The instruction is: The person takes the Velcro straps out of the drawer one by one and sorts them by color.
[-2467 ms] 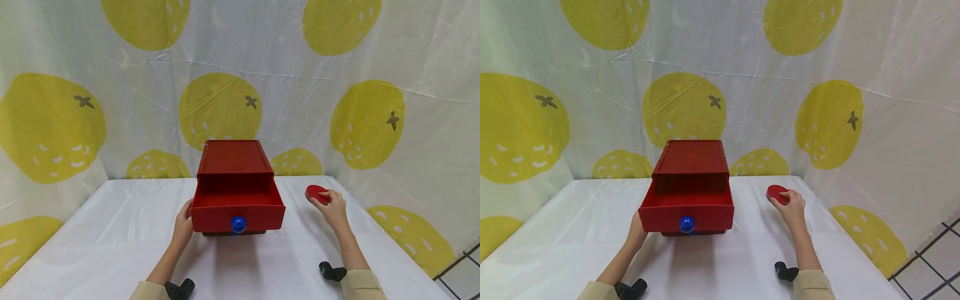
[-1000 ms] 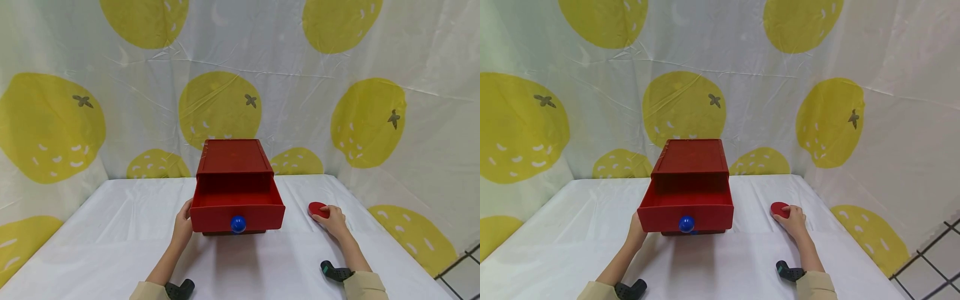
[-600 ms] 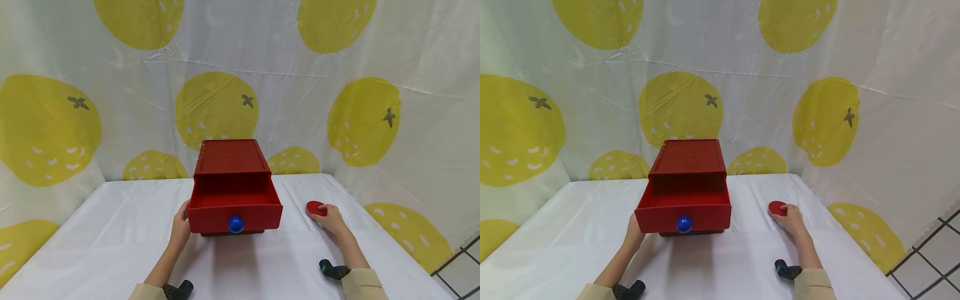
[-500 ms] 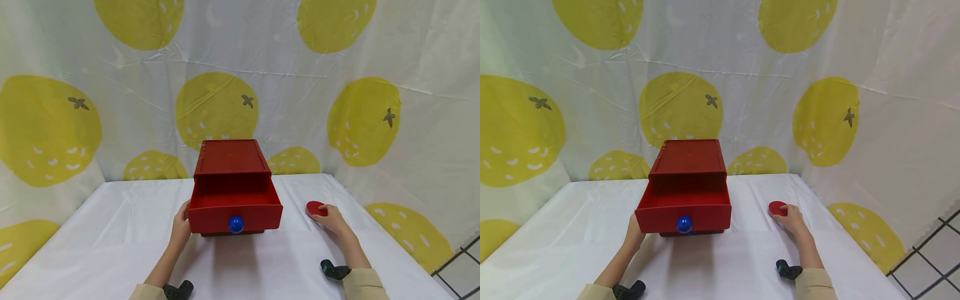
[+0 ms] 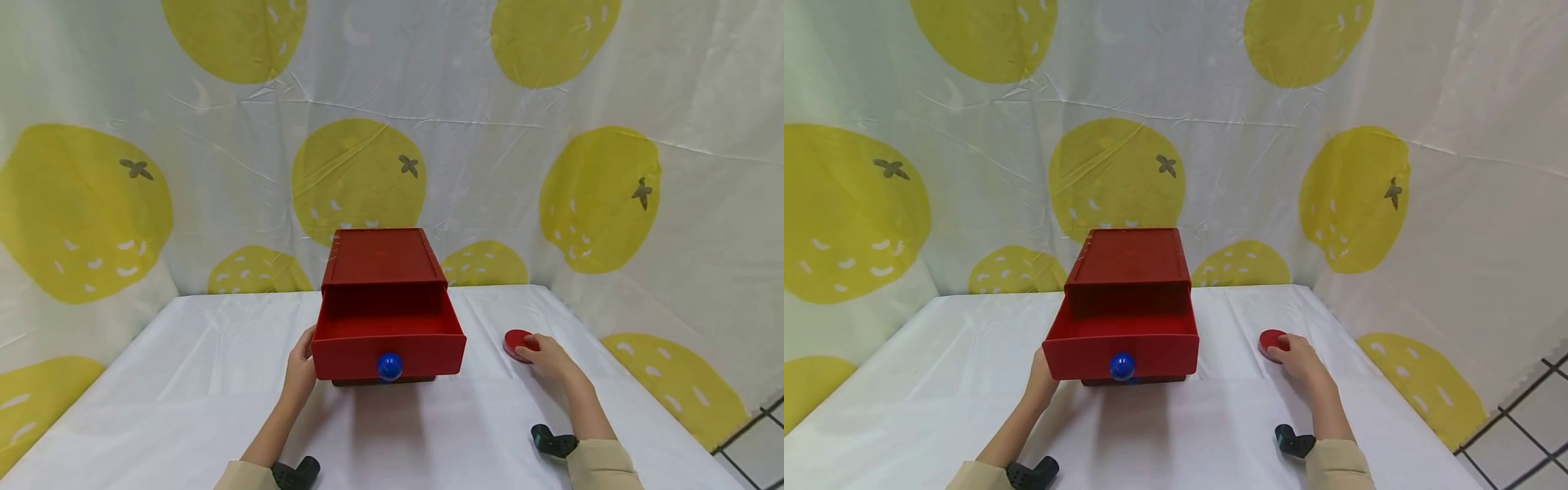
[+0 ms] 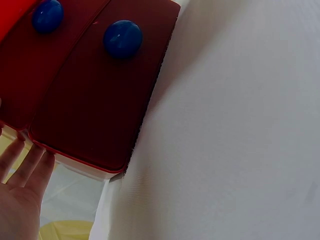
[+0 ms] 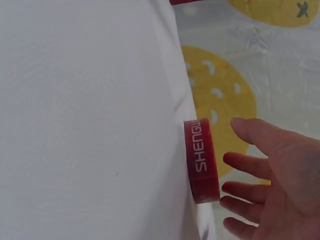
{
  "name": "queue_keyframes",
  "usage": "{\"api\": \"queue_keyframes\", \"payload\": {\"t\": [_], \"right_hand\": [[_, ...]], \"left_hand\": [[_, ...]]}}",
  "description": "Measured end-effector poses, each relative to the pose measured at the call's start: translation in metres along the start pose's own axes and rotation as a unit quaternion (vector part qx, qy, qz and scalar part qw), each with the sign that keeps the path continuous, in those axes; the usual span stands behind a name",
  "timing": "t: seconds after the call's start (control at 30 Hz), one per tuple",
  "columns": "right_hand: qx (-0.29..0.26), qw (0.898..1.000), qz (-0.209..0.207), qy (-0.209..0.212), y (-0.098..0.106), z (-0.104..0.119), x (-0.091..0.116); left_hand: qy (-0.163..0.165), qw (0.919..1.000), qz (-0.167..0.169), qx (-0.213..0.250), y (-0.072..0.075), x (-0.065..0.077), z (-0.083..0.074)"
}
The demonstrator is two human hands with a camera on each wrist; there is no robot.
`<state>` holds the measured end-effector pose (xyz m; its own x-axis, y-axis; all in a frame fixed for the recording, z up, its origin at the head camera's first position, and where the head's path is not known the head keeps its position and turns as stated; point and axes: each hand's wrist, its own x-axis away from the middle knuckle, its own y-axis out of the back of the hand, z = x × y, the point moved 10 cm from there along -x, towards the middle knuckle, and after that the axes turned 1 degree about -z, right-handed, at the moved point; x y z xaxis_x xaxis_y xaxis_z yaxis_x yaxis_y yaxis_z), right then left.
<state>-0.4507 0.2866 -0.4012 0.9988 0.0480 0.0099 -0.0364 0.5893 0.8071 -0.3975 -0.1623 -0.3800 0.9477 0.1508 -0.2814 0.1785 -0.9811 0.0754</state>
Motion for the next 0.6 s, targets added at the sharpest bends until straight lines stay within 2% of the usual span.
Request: {"api": "queue_keyframes", "payload": {"t": [0.47,0.6], "right_hand": [[-0.002,0.999,-0.041,0.016,0.017,0.020,0.002],[-0.004,0.998,-0.064,0.021,0.023,0.027,0.003]], "left_hand": [[-0.008,1.0000,0.003,0.004,0.000,0.001,-0.001],[-0.009,1.0000,0.002,-0.003,0.000,0.000,0.000]]}}
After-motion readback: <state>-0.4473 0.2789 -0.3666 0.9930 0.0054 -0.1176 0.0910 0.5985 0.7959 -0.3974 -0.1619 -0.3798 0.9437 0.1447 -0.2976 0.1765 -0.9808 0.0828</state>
